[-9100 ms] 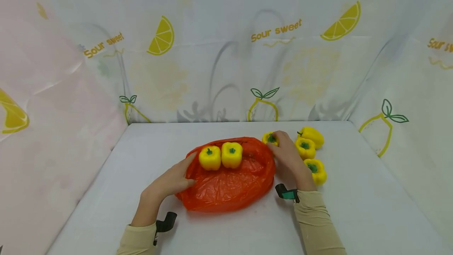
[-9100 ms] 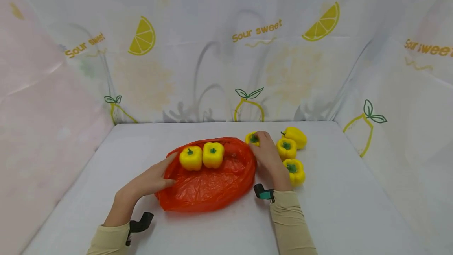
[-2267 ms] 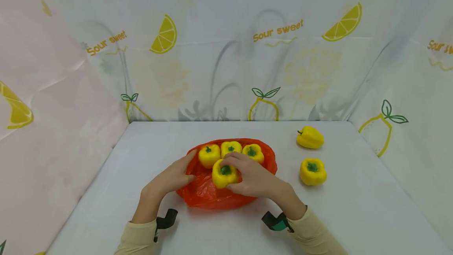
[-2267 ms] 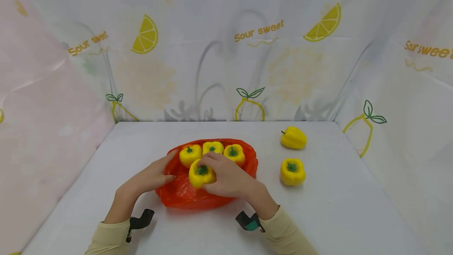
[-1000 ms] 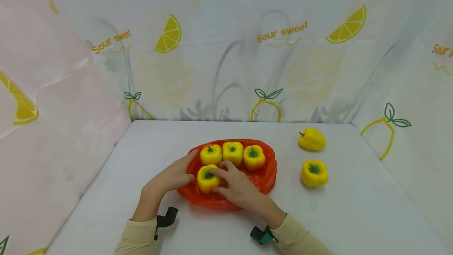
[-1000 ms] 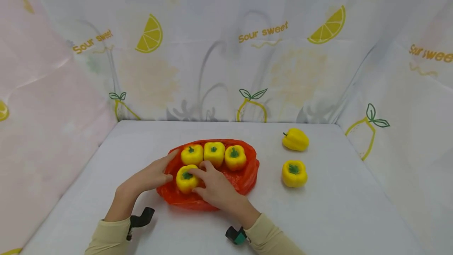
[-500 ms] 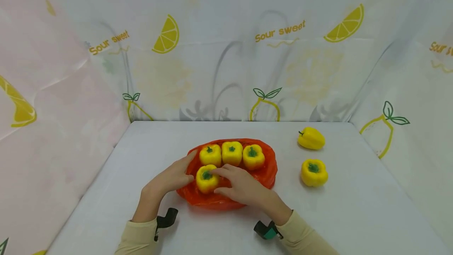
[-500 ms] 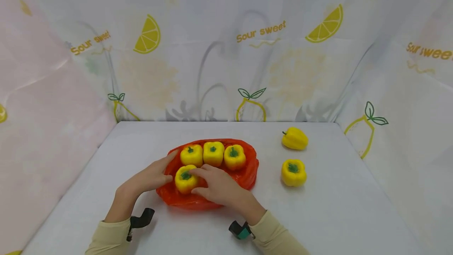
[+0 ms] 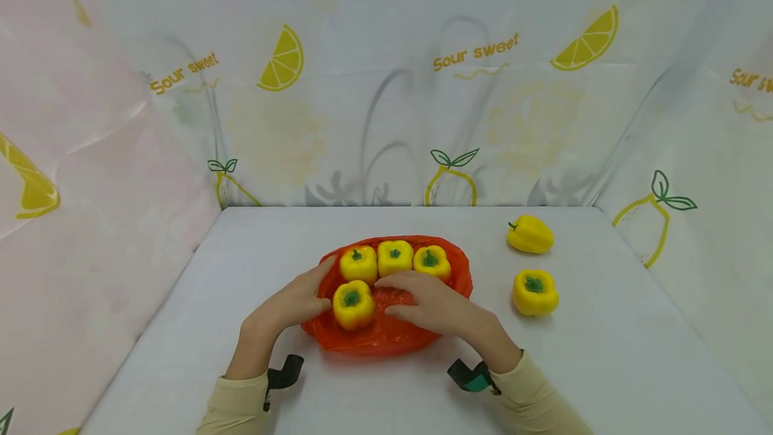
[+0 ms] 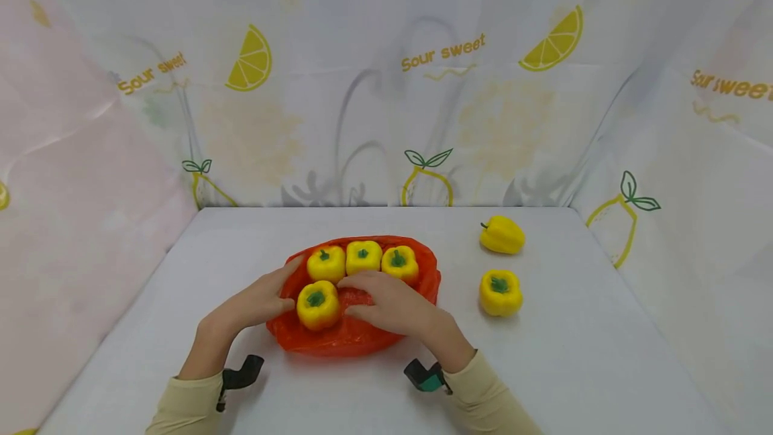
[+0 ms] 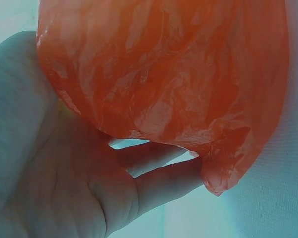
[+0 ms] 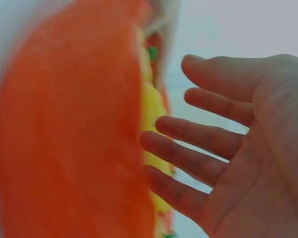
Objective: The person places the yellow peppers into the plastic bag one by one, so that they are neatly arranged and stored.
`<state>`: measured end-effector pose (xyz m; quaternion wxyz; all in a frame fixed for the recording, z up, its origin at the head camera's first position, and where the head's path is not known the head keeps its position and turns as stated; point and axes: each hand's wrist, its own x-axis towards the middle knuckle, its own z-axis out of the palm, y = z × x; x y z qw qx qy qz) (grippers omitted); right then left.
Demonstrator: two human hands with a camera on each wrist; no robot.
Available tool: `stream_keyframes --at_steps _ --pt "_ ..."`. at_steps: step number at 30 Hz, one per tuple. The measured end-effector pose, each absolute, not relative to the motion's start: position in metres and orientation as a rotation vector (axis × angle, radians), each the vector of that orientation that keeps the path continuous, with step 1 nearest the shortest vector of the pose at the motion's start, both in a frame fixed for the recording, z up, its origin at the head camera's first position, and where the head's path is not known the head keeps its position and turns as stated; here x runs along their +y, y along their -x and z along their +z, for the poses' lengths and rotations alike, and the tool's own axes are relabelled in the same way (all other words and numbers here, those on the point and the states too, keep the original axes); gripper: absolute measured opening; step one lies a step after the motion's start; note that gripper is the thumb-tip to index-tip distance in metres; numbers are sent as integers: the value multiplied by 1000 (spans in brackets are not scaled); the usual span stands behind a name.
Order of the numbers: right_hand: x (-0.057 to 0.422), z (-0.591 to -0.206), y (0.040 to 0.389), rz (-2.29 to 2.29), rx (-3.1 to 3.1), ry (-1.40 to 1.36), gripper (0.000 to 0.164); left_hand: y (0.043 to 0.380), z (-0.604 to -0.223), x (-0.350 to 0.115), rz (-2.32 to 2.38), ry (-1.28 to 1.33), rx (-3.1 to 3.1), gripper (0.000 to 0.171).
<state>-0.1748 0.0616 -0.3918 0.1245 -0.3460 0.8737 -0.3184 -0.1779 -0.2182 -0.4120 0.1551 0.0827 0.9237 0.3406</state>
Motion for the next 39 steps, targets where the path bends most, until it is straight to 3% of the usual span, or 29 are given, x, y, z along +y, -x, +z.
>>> stream_keyframes --at_steps 10,39 --pt "110 -368 182 -1046 2592 864 48 178 -414 -217 972 -245 2649 80" --pt "212 -355 197 -949 2743 555 59 180 -415 -220 922 -247 2668 80"
